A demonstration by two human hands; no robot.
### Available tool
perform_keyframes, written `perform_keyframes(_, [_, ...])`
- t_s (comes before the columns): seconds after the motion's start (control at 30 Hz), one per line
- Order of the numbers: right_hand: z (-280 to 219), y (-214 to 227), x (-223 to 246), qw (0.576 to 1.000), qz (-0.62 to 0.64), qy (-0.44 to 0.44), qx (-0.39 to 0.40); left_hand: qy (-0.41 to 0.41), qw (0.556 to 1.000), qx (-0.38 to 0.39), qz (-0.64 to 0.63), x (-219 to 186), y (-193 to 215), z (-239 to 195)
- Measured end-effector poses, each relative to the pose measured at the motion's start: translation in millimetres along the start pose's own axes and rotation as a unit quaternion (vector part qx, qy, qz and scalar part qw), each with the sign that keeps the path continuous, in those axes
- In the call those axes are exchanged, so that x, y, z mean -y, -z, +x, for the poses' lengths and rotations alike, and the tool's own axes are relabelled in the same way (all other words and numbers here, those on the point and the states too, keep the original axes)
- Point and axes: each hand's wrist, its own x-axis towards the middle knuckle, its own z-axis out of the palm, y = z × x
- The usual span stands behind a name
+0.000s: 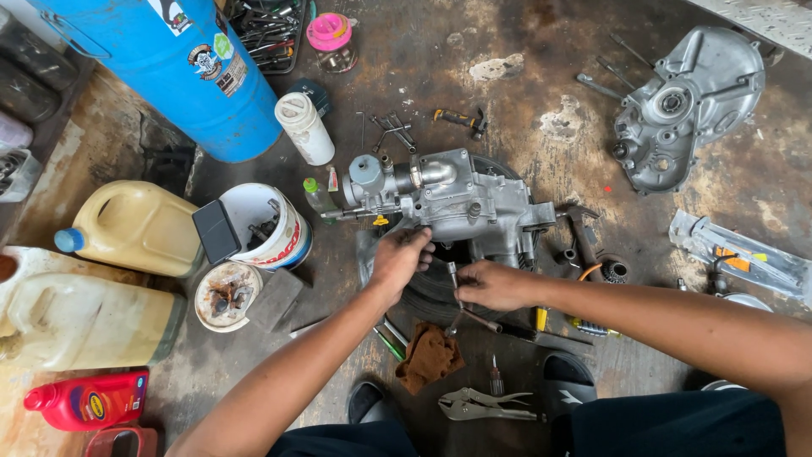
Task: The person sits on the workshop floor in front of a motorcycle engine assembly resting on a tire. They first wipe their hands and the work area with a cloth, then use a socket wrench to loosen and tighten bolts on the engine crankcase, repositioning the wrench repeatedly on fasteners around the engine.
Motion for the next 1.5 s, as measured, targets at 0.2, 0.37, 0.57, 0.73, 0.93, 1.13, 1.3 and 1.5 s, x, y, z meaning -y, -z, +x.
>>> perform_keyframes(0.2, [-7.2,-0.5,16.0,1.0,-0.007,0.0,0.002,-0.036,0.999,-0.022,0.003,4.7,0.0,-1.5])
perform_keyframes(0.37, [-1.7,-1.5,9.0,1.0,-0.008,0.002,-0.003,-0.032,0.999,-0.015,-0.023,8.1,-2.6,5.1])
perform_keyframes(0.57, [-3.4,0.7,5.7,1.0,0.024,0.014,-0.012,-0.029,0.998,0.003,-0.051,12.7,2.9,3.4])
perform_keyframes(0.73, [-8.6,1.8,27.2,0.996,0.068,0.007,-0.052,-0.059,0.996,0.03,-0.055,21.2,10.8,4.6])
perform_keyframes(0.93, [-16.1,21.3,48.3,0.986,0.125,0.1,-0.037,-0.127,0.985,0.098,-0.054,28.1,26.1,-8.0])
perform_keyframes(1.13, [-21.7,32.0,62.3,0.993,0.017,0.103,-0.053,-0.172,0.978,0.114,-0.027,30.3,34.1,-17.3])
perform_keyframes(1.3, [-20.5,13.7,79.1,0.971,0.015,0.178,-0.16,-0.186,0.977,0.108,0.005,27.3,45.6,-38.4])
perform_keyframes(1.5, [-18.5,-5.7,94.8,0.969,0.032,0.199,-0.14,-0.206,0.974,0.093,0.017,30.7,59.5,-54.6])
